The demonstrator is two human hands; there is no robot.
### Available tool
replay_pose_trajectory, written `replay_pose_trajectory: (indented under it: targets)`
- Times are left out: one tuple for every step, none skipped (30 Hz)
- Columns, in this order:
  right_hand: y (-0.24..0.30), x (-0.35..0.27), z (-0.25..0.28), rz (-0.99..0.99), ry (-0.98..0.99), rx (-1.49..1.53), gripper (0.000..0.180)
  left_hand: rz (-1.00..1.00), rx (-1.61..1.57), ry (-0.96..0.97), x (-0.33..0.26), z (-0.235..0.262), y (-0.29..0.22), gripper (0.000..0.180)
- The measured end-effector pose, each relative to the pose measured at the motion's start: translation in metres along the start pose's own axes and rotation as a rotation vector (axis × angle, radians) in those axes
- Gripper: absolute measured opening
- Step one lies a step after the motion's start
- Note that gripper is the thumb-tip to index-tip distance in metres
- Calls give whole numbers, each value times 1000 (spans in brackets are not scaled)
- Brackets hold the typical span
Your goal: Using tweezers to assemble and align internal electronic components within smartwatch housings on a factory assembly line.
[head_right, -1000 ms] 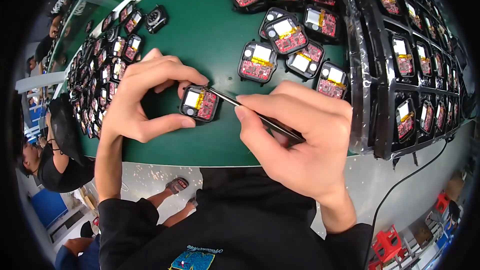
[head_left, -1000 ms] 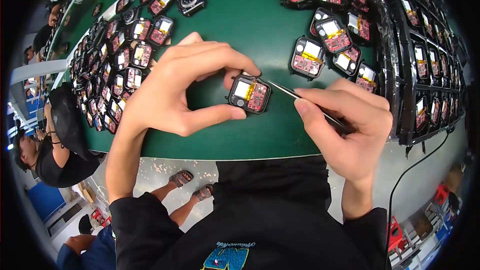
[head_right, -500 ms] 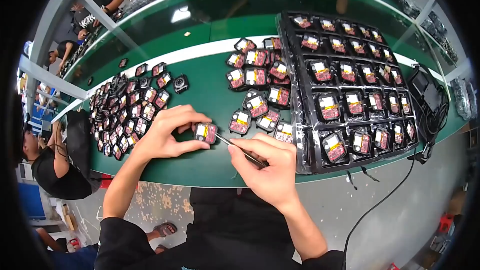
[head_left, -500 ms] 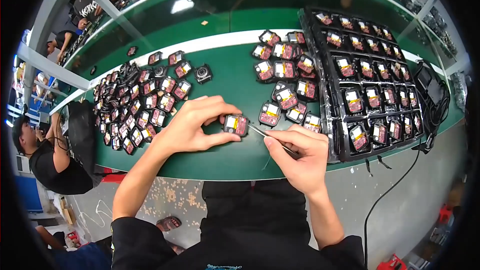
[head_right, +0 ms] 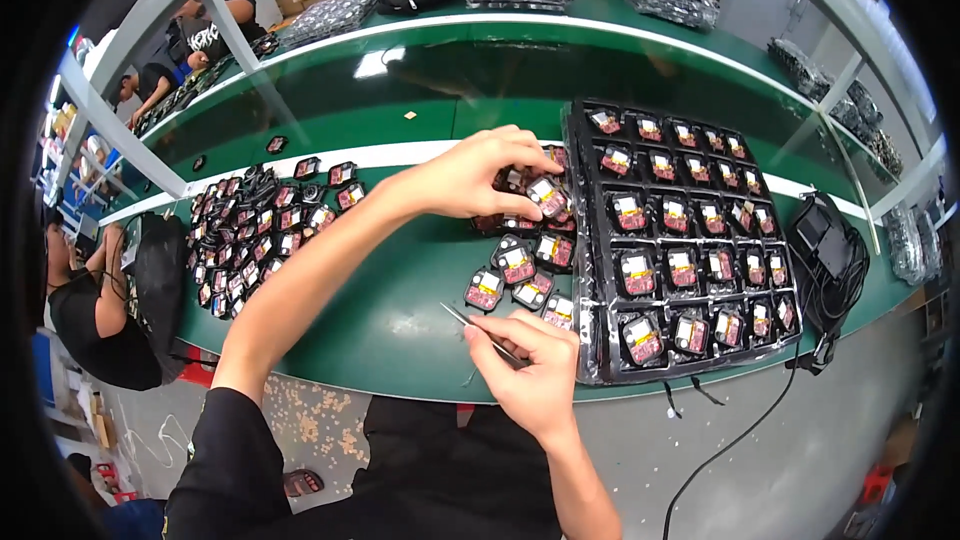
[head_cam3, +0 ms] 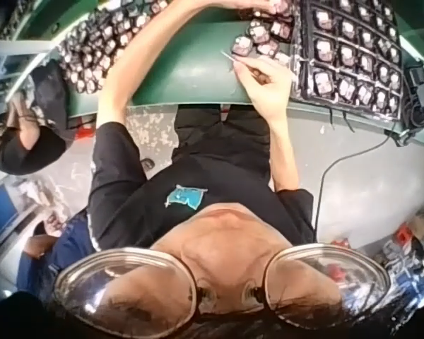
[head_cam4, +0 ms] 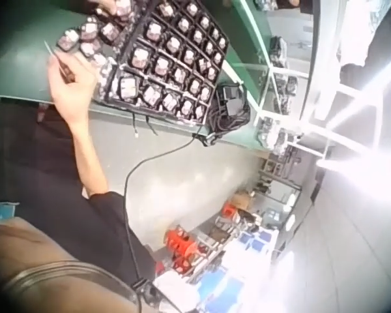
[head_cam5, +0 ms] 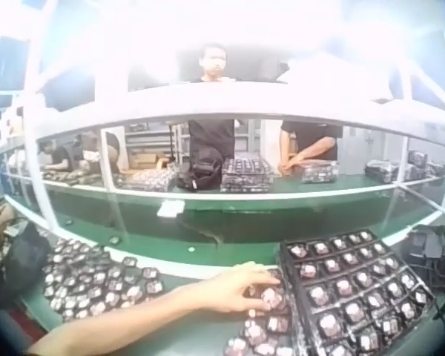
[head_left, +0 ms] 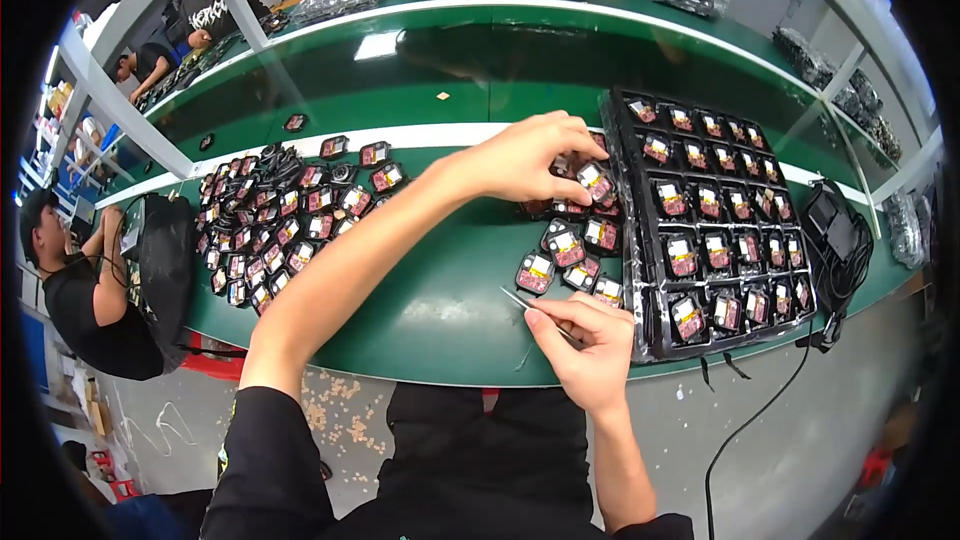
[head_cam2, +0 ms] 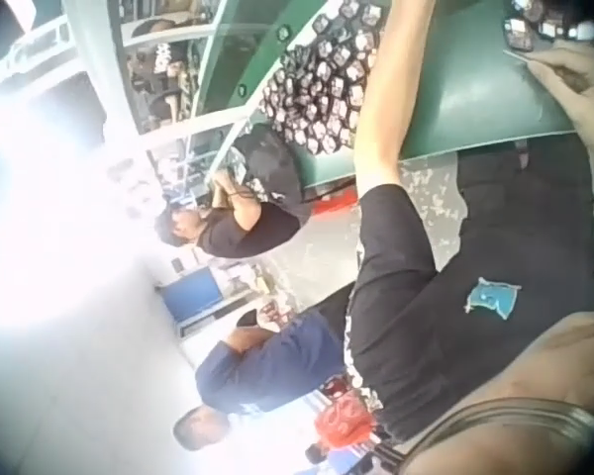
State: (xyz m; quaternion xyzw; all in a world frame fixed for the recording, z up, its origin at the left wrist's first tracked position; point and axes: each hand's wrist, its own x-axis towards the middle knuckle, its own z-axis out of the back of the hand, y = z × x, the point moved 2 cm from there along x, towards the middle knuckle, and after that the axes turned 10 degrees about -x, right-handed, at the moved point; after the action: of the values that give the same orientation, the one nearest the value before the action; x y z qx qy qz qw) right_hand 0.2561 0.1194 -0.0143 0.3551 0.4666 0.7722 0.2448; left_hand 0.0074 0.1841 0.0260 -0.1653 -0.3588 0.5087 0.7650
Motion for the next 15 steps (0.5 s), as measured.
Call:
replay_pose_trajectory:
  targets:
    - [0,-1,0,5,0,-4,15,10,-51,-21,2,-4,0,58]
    - [-1,-1,-1,-2,-3,-1,15,-7,-40,-62,-1,-4,-1,57]
    - [-2,-1,-2,-9,-4,6,15,-21,-28,-101,-5,-2,0,57]
    - [-2,-1,-1,-17,5,13,15,6,-19,-141,-12,5,2,54]
    - [-3,-1,0,-14,13,24,15,34,-9,-180,-21,14,2,51]
    - [-5,-2,2,-11,0,7,15,36,40,-221,-30,22,6,44]
    - [-6,0,3,1,-9,-4,15,94,112,-247,-40,36,8,42]
    - [-7,1,1,-1,-5,17,15,151,222,-273,-57,53,22,41]
    - [-1,5,3,5,16,-1,14,206,333,-299,-74,73,37,41]
    - [-4,8,4,3,19,-9,13,292,443,-313,-91,94,50,41]
    - [-5,9,4,4,22,-19,13,376,553,-329,-111,117,62,42]
    - [-5,10,2,21,22,-15,13,477,665,-361,-135,140,77,41]
    - [-5,11,0,6,22,-3,13,576,779,-396,-162,164,90,41]
    - [-4,13,2,-9,14,-4,13,675,826,-417,-186,180,102,38]
    - [0,14,5,5,14,-79,11,768,867,-443,-207,193,111,37]
